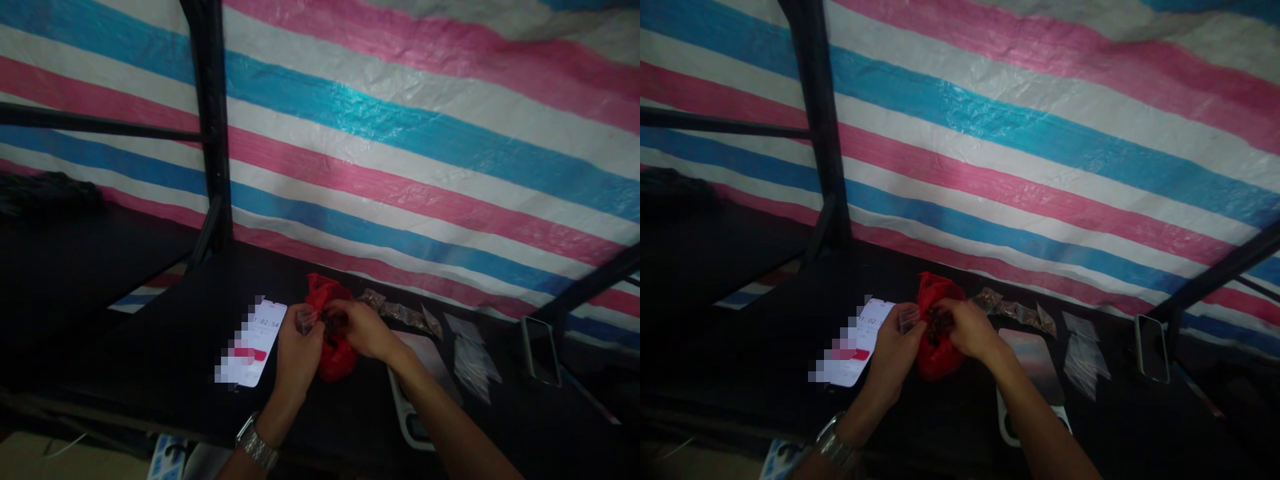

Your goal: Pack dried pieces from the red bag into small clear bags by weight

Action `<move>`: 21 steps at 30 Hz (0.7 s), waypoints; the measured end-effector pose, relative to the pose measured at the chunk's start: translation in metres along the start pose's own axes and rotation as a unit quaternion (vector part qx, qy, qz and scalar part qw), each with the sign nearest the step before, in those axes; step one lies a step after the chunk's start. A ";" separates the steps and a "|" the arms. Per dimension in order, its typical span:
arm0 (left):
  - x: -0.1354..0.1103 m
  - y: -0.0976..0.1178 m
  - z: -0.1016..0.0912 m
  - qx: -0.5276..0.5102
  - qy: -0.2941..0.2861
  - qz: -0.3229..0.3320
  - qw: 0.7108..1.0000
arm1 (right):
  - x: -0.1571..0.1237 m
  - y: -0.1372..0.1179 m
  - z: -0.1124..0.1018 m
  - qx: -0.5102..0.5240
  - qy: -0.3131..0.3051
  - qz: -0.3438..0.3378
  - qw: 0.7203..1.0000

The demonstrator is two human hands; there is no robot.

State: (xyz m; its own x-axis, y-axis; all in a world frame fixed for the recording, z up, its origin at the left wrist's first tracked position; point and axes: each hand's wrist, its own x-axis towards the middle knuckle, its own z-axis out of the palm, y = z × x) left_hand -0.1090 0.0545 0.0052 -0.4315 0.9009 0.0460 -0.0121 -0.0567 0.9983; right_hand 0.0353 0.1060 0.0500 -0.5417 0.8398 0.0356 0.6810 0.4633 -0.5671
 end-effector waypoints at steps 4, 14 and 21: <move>-0.001 -0.003 0.004 -0.001 -0.001 0.023 1.000 | -0.002 0.023 0.005 0.200 0.052 0.002 0.978; -0.006 -0.005 0.003 0.114 -0.016 0.155 0.981 | -0.026 0.008 -0.028 0.338 0.117 -0.007 0.934; -0.008 -0.002 0.008 0.209 -0.038 0.179 0.961 | -0.034 -0.035 -0.037 0.058 0.105 -0.114 0.986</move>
State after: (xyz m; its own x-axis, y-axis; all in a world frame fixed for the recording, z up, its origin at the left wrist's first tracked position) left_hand -0.0982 0.0509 0.0032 -0.2725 0.8858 0.3756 0.4955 -0.2054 0.8440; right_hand 0.0482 0.0719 0.0986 -0.5515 0.7633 0.3365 0.4852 0.6216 -0.6149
